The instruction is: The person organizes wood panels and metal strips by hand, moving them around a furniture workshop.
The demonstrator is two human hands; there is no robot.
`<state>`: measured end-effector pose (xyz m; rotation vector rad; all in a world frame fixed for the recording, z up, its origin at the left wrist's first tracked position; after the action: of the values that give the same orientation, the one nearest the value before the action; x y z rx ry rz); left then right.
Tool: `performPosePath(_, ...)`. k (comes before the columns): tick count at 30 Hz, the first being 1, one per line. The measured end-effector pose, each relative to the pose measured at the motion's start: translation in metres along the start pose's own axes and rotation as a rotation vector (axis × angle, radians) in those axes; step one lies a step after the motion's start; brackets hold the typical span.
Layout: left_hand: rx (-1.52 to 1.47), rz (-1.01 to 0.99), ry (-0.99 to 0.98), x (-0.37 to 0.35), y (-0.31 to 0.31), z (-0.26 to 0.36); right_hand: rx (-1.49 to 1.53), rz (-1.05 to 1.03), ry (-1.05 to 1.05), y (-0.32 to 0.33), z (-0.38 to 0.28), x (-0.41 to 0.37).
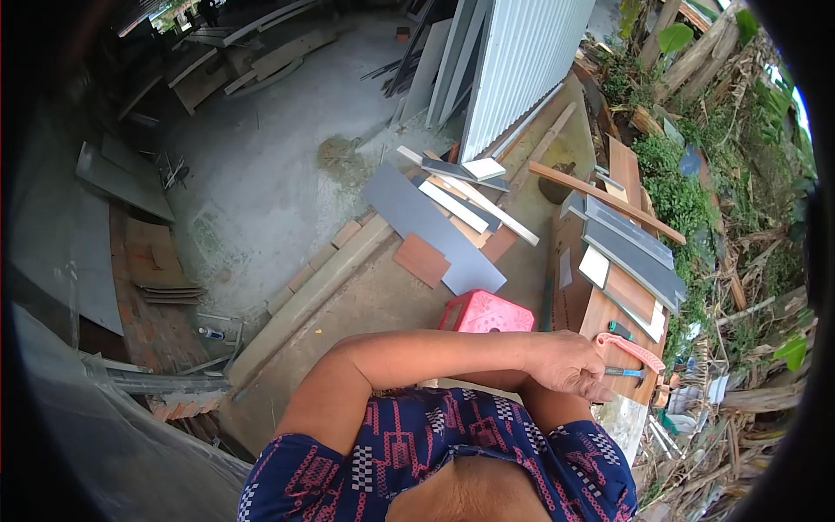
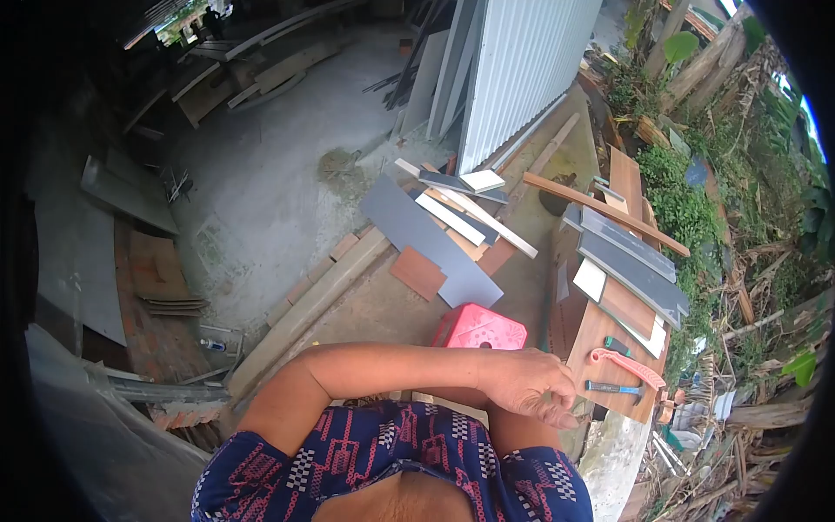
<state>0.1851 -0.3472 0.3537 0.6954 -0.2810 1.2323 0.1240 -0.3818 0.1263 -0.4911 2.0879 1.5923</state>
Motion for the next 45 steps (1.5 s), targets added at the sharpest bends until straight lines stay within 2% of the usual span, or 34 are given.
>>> performPosePath(2, 0.199, -0.087, 0.009, -0.01, -0.006, -0.013, -0.007, -0.011, 0.021, 0.0, -0.009, 0.008)
performPosePath(5, 0.15, -0.014, -0.016, -0.022, 0.016, -0.008, -0.014, -0.024, 0.059, 0.002, -0.027, 0.027)
performPosePath(8, 0.025, -0.149, 0.228, -0.057, 0.045, -0.019, -0.028, -0.042, 0.118, 0.006, -0.061, 0.06)
performPosePath(10, 0.098, -0.173, 0.351, -0.107, 0.077, -0.019, -0.047, -0.058, 0.173, 0.009, -0.095, 0.088)
performPosePath(12, 0.129, 0.067, 0.373, -0.174, 0.12, -0.002, -0.062, -0.074, 0.207, 0.01, -0.126, 0.123)
performPosePath(13, 0.163, 0.113, 0.493, -0.218, 0.138, 0.004, -0.077, -0.08, 0.191, 0.01, -0.133, 0.143)
performPosePath(14, 0.195, 0.162, 0.611, -0.265, 0.156, 0.013, -0.083, -0.072, 0.15, 0.009, -0.129, 0.165)
performPosePath(15, 0.348, 0.196, 0.723, -0.317, 0.174, 0.023, -0.063, -0.039, 0.081, -0.004, -0.107, 0.188)
performPosePath(16, 0.501, 0.231, 0.833, -0.37, 0.19, 0.034, 0.016, 0.143, 0.044, -0.049, -0.047, 0.23)
performPosePath(17, 0.705, 0.307, 0.984, -0.432, 0.202, 0.046, 0.106, 0.116, -0.143, -0.028, -0.023, 0.212)
performPosePath(18, 0.907, 0.378, 1.133, -0.489, 0.209, 0.065, 0.263, 0.073, -0.359, -0.044, 0.019, 0.209)
performPosePath(19, 0.873, 0.364, 1.362, -0.543, 0.204, 0.078, 0.362, 0.109, -0.492, -0.041, 0.037, 0.191)
performPosePath(20, 0.833, 0.341, 1.588, -0.593, 0.2, 0.092, 0.409, 0.187, -0.633, -0.066, 0.071, 0.181)
performPosePath(21, 0.705, 0.392, 1.671, -0.635, 0.189, 0.102, 0.529, 0.183, -0.777, -0.09, 0.091, 0.165)
performPosePath(22, 0.57, 0.438, 1.751, -0.667, 0.18, 0.108, 0.506, 0.284, -0.819, -0.116, 0.108, 0.155)
performPosePath(23, 0.513, 0.442, 1.768, -0.678, 0.184, 0.111, 0.307, 0.25, -0.675, -0.184, 0.136, 0.169)
performPosePath(24, 0.459, 0.45, 1.781, -0.687, 0.189, 0.112, 0.162, 0.134, -0.575, -0.229, 0.131, 0.167)
performPosePath(25, 0.41, 0.462, 1.793, -0.694, 0.195, 0.111, 0.621, 0.014, -0.892, -0.241, 0.115, 0.138)
performPosePath(26, 0.449, 0.457, 1.721, -0.693, 0.211, 0.104, 0.055, -0.244, -0.519, -0.283, 0.081, 0.154)
performPosePath(27, 0.491, 0.457, 1.647, -0.69, 0.229, 0.09, 0.791, -0.39, -1.133, -0.323, 0.082, 0.115)
performPosePath(28, 0.532, 0.459, 1.57, -0.683, 0.248, 0.078, 0.69, -0.567, -0.887, -0.297, 0.031, 0.124)
performPosePath(29, 0.546, 0.431, 1.523, -0.67, 0.268, 0.066, 0.691, -0.601, -0.802, -0.293, 0.006, 0.134)
performPosePath(31, 0.577, 0.369, 1.425, -0.638, 0.314, 0.04, 0.651, -0.582, -0.591, -0.301, -0.023, 0.168)
performPosePath(33, 0.568, 0.275, 1.36, -0.611, 0.352, 0.013, 0.506, -0.485, -0.283, -0.295, -0.042, 0.218)
performPosePath(35, 0.56, 0.196, 1.299, -0.592, 0.383, -0.015, 0.294, -0.263, -0.011, -0.281, -0.047, 0.276)
performPosePath(36, 0.555, 0.165, 1.271, -0.584, 0.4, -0.03, 0.209, -0.123, 0.04, -0.263, -0.043, 0.311)
performPosePath(38, 0.534, 0.1, 1.229, -0.572, 0.433, -0.058, 0.504, 0.043, -0.25, -0.227, -0.001, 0.374)
performPosePath(40, 0.497, 0.0, 1.277, -0.577, 0.458, -0.075, 0.875, 0.146, -0.529, -0.184, 0.024, 0.412)
performPosePath(42, 0.467, -0.024, 1.278, -0.592, 0.478, -0.094, 1.296, 0.198, -0.797, -0.084, 0.015, 0.412)
performPosePath(45, 0.527, 0.001, 1.356, -0.617, 0.515, -0.105, 1.304, 0.229, -0.674, -0.02, 0.014, 0.435)
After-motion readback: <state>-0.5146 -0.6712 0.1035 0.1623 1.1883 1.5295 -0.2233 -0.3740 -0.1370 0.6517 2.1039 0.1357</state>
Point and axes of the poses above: each hand's wrist, its own x-axis towards the middle knuckle, its own y-axis out of the back of the hand, z = x × y, the point moved 10 cm from there along x, towards the middle knuckle, and after that the axes turned 10 degrees about -y, right-handed, at the moved point
